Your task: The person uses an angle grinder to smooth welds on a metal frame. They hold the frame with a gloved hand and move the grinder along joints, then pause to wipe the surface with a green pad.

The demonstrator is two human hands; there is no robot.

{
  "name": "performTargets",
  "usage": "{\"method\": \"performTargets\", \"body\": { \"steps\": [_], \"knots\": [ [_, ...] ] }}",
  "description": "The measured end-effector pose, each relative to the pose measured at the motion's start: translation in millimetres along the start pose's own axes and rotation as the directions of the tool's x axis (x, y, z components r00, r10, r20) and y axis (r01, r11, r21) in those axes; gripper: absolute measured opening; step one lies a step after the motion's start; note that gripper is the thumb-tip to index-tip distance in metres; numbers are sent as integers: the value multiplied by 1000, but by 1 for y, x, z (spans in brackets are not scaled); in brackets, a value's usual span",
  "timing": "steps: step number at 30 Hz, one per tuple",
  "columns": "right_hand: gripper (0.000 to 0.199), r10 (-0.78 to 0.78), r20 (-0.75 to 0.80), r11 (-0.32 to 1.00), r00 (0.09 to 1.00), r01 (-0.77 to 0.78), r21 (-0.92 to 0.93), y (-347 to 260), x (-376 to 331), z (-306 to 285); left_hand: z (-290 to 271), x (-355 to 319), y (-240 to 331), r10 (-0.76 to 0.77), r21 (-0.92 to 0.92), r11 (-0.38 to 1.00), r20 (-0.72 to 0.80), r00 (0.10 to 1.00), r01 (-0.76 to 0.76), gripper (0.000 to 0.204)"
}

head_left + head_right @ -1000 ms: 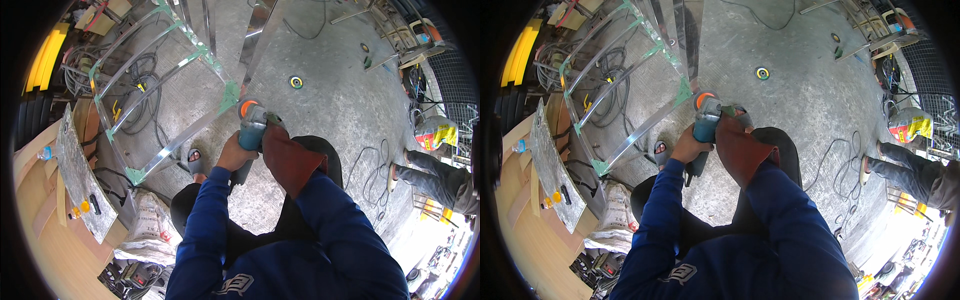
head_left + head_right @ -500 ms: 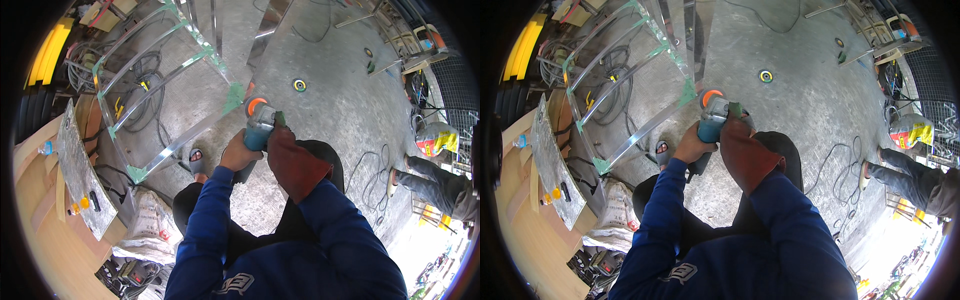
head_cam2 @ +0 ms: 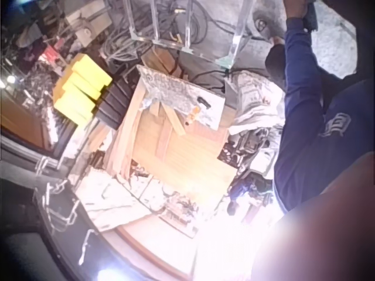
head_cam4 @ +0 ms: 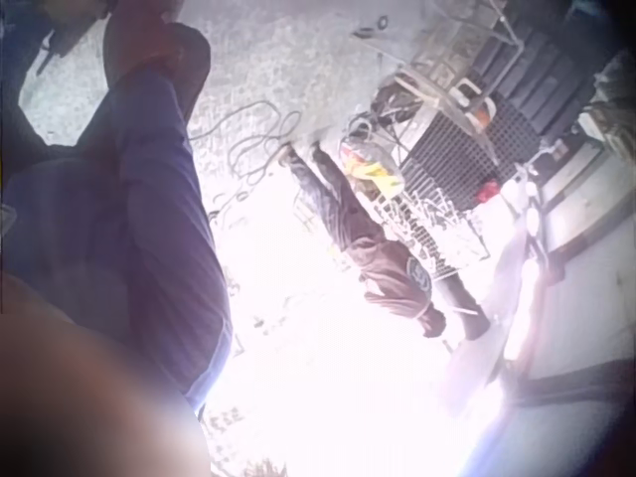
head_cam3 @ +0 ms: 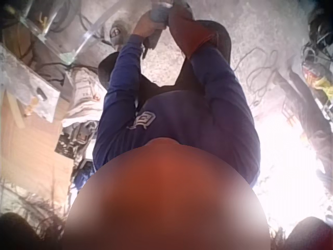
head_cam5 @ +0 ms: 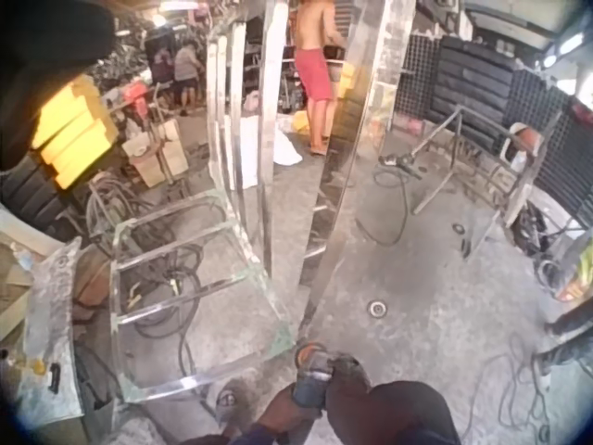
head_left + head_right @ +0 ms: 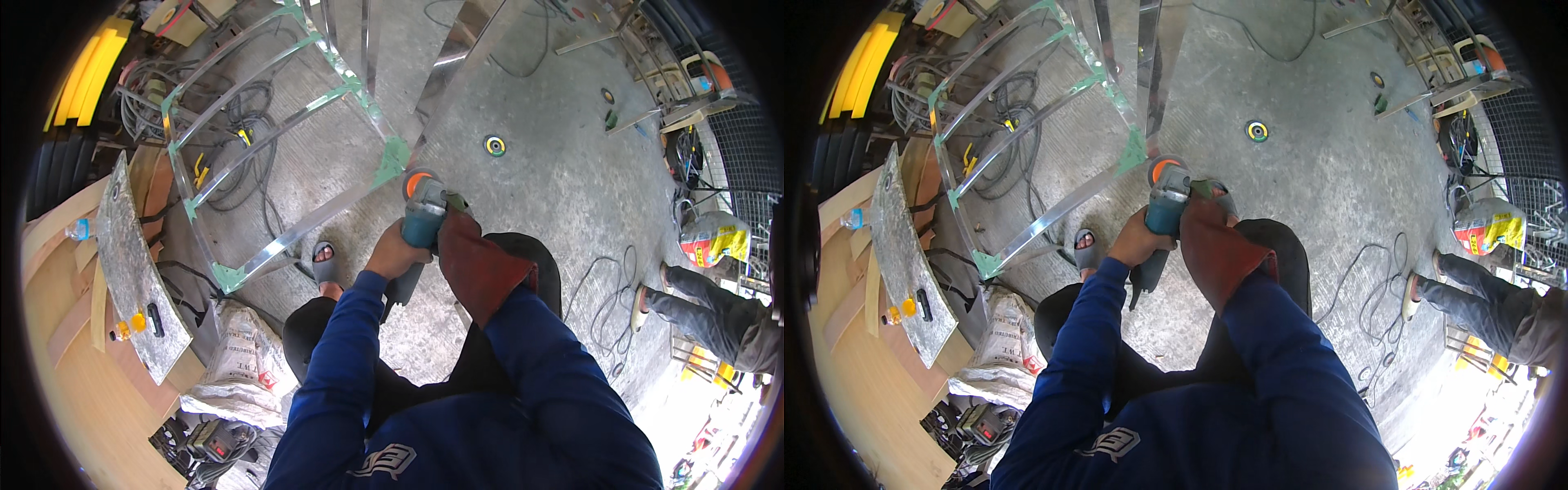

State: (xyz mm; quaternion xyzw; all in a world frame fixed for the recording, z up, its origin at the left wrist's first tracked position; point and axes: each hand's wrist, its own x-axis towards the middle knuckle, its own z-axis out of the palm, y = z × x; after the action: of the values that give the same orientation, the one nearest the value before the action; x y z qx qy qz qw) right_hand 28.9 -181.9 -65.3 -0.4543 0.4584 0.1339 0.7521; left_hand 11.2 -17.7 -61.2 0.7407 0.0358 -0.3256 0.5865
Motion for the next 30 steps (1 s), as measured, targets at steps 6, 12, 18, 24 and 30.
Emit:
{"method": "performTargets", "body": {
  "steps": [6, 12, 18, 24, 30],
  "knots": [
    [53, -11, 8, 1000, 1000, 11, 16, -2, -9, 6, -2, -6, 0, -2, 65, 998, -25, 1000, 3, 74],
    [53, -24, 11, 999, 1000, 24, 34, -5, -18, 7, -6, -13, 13, 26, 124, 992, -32, 999, -22, 77],
    [53, -39, 7, 998, 999, 38, 53, -7, -25, 9, -6, -15, 17, 72, 134, 989, -40, 997, -66, 77],
    [53, -50, -1, 997, 999, 50, 59, -7, -27, 10, -8, -22, 25, 56, 137, 989, -47, 997, -49, 77],
    [53, -63, -5, 996, 998, 63, 66, -10, -33, 10, -9, -23, 27, 106, 181, 979, -68, 992, -92, 77]
  ]
}}
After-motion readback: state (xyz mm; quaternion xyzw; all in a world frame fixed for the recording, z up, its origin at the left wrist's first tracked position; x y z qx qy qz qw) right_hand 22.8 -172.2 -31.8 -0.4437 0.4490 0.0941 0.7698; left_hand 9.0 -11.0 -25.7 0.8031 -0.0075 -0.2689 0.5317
